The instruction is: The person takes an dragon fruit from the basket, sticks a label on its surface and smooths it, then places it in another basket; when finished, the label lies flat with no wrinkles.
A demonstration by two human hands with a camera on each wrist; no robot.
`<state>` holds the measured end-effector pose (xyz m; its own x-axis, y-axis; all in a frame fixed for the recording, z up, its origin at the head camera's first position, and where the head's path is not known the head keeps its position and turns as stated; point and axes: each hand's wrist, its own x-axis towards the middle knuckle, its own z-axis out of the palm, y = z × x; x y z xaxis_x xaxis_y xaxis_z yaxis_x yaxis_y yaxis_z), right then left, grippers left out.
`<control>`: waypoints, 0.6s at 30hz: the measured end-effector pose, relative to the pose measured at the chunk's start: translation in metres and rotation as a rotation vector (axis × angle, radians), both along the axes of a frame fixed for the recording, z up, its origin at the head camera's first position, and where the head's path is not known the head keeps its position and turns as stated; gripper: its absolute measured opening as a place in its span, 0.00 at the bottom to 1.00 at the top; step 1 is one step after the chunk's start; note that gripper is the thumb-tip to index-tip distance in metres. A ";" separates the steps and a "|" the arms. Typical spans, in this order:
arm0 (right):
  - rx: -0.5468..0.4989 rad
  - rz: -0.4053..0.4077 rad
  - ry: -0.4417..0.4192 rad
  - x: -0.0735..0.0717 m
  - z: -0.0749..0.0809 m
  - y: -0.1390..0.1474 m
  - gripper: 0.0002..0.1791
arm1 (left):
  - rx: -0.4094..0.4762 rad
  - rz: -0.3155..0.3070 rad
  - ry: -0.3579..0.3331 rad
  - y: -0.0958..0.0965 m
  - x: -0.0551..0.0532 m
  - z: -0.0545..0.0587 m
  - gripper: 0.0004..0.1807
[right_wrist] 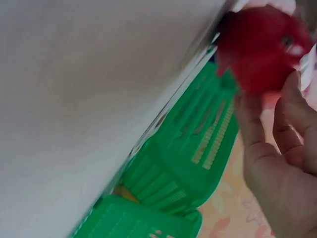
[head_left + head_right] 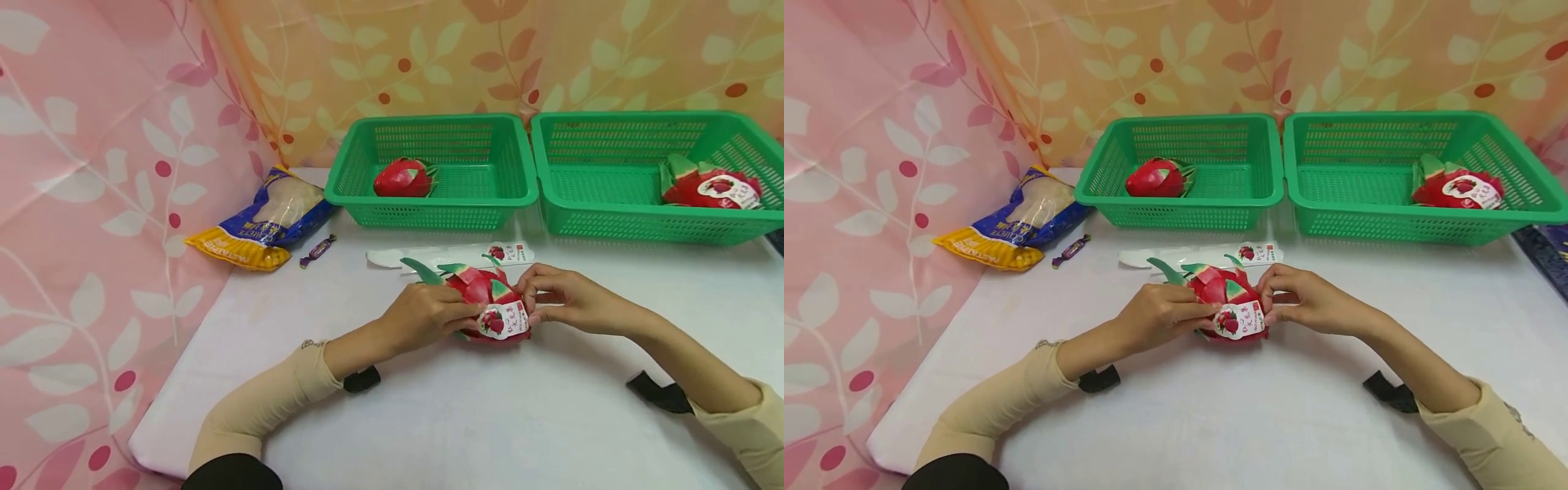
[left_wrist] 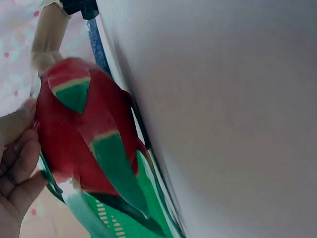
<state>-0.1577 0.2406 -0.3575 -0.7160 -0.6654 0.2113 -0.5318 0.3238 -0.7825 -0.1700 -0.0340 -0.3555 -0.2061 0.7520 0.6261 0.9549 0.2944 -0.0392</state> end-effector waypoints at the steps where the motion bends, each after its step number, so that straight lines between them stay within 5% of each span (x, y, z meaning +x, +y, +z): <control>1: -0.002 -0.013 -0.009 0.000 0.001 0.000 0.10 | -0.002 -0.013 -0.018 -0.001 -0.001 0.000 0.13; 5: 0.006 -0.146 0.020 0.005 0.006 -0.006 0.10 | -0.005 -0.066 -0.092 -0.005 -0.003 0.002 0.13; 9: 0.125 -0.254 0.153 0.013 0.009 -0.022 0.33 | -0.006 -0.088 -0.112 -0.006 -0.006 0.002 0.13; 13: 0.287 -0.240 0.185 0.017 0.009 -0.033 0.53 | -0.007 -0.094 -0.108 -0.007 -0.008 0.002 0.13; 18: 0.359 -0.189 0.108 0.015 0.010 -0.031 0.57 | -0.012 -0.128 -0.154 -0.009 -0.011 0.001 0.12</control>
<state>-0.1423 0.2096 -0.3472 -0.8190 -0.5694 0.0706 -0.5096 0.6653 -0.5456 -0.1807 -0.0428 -0.3541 -0.2014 0.7853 0.5854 0.9794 0.1709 0.1077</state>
